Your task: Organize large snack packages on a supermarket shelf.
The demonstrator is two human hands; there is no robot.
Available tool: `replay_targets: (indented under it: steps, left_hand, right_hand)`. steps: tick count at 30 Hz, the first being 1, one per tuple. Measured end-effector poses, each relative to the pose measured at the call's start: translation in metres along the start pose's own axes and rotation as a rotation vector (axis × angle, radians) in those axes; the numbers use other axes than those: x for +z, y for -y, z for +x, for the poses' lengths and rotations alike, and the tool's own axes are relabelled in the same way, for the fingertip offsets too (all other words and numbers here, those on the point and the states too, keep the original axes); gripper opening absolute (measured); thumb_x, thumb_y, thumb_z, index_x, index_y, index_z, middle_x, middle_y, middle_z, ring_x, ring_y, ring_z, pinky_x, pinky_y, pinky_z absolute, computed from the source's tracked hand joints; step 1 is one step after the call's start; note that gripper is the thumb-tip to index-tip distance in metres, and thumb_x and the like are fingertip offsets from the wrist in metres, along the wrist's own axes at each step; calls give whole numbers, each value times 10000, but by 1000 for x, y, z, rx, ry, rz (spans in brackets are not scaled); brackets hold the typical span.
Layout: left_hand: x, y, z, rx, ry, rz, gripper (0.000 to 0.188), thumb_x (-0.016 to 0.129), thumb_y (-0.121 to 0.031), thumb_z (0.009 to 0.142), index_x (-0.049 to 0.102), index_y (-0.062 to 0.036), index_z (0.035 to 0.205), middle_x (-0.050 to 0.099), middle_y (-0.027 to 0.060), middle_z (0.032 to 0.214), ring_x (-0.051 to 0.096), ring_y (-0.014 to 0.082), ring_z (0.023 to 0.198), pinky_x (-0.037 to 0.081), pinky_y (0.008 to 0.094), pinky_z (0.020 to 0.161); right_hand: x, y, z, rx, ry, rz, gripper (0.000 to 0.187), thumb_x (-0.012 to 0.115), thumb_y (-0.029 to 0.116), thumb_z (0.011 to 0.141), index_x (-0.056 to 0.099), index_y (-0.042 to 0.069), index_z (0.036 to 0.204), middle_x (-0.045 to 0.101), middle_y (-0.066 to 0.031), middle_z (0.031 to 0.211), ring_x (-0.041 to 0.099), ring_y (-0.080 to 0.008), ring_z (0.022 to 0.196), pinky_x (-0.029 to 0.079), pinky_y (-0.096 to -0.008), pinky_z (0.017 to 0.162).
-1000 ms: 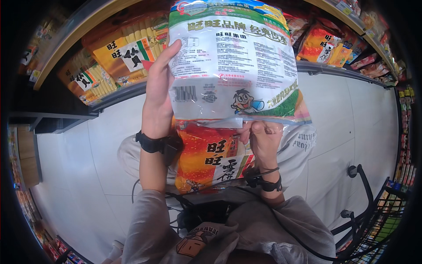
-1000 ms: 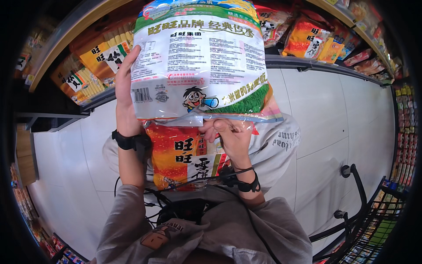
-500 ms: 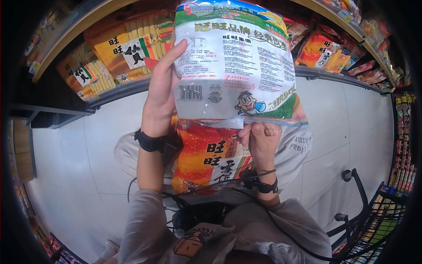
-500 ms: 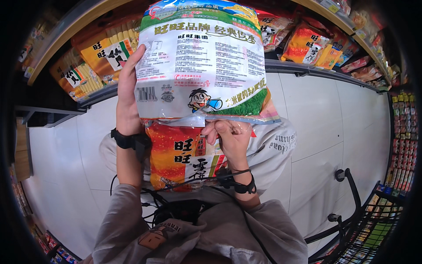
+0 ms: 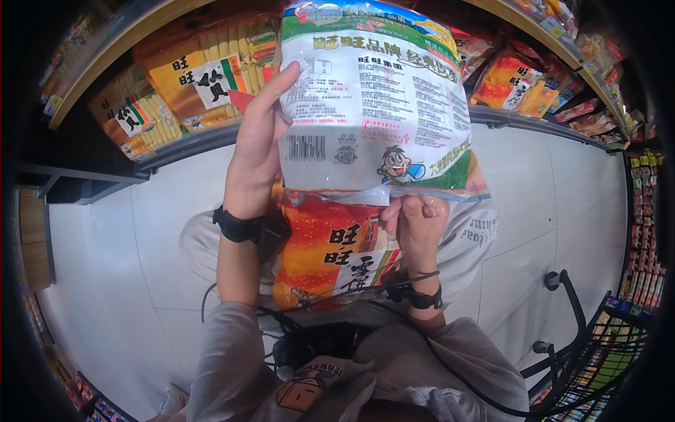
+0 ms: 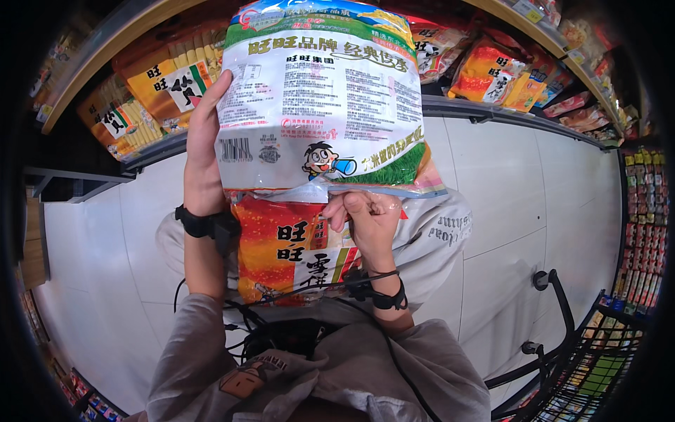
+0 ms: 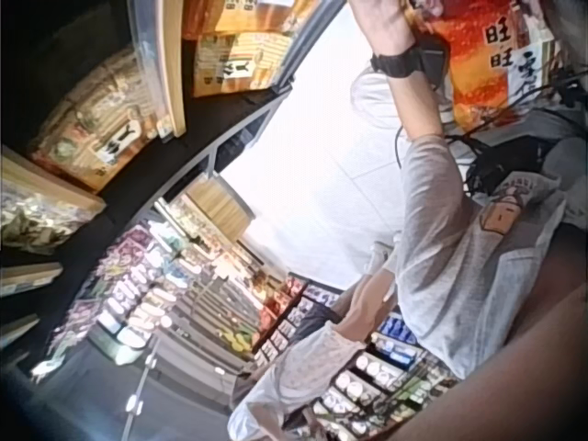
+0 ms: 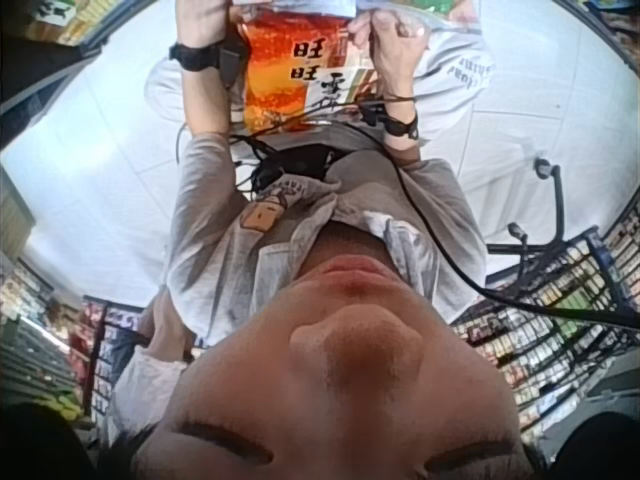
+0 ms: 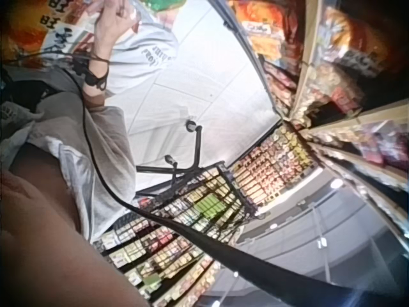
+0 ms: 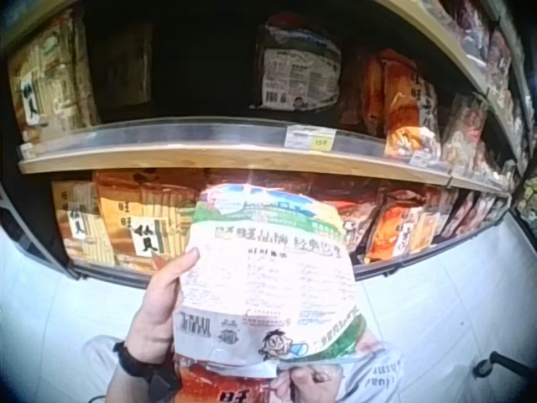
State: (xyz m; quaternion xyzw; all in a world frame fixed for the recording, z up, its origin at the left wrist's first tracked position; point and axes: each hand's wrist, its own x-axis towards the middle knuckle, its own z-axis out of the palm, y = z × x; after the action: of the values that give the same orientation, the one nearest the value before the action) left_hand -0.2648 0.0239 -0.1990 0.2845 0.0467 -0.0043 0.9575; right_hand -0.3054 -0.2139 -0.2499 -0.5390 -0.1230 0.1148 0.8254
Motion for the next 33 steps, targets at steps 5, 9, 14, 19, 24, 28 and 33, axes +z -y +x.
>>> replay_targets:
  steps: [5,9,14,19,24,28,33]
  left_hand:
    - [0,-1,-2,-2,4,16,421,534,-256,908,473,5,1232,602,107,1133,597,166,1004,460,284,878]
    - [5,0,-3,-1,-38,54,440,535,-266,906,463,5,1246,599,107,1141,592,165,1019,457,283,881]
    - [14,-2,-5,18,-36,78,451,534,-273,905,457,7,1250,596,112,1144,592,169,1025,461,285,879]
    - [11,-8,-4,49,9,170,523,525,-272,904,353,-4,1320,548,138,1200,569,197,1075,467,313,890]
    - [-11,4,1,41,18,-7,473,508,-167,898,359,-39,1329,543,113,1197,552,204,1083,461,332,900]
    - [-7,4,-1,46,68,-82,435,495,-176,909,384,-44,1308,548,110,1193,551,215,1078,452,357,911]
    - [-5,-3,-1,45,71,-123,423,496,-158,912,385,-54,1308,547,105,1193,553,225,1071,452,375,911]
  right_hand:
    - [-1,-2,-1,3,10,-4,333,575,242,903,597,-89,873,639,-162,686,553,-133,486,444,-219,446]
    - [-2,-2,0,22,4,-7,345,577,253,902,594,-90,872,636,-158,678,554,-137,489,443,-222,447]
    - [-1,-1,7,6,-14,-27,362,587,265,896,599,-88,819,630,-155,659,554,-143,486,446,-234,447]
    - [1,0,1,29,-35,-28,351,565,215,903,589,-95,742,624,-163,653,565,-159,497,453,-249,450]
    - [0,-4,-9,-36,-50,39,363,562,269,906,582,-88,839,637,-170,721,589,-170,531,479,-247,487]
    - [7,-4,-15,-303,-144,78,171,506,74,892,492,-55,1004,604,-171,912,614,-181,677,506,-248,540]
    - [15,25,-6,-704,-394,-944,627,753,73,676,442,74,1220,344,-209,1335,374,-334,1245,362,-429,974]
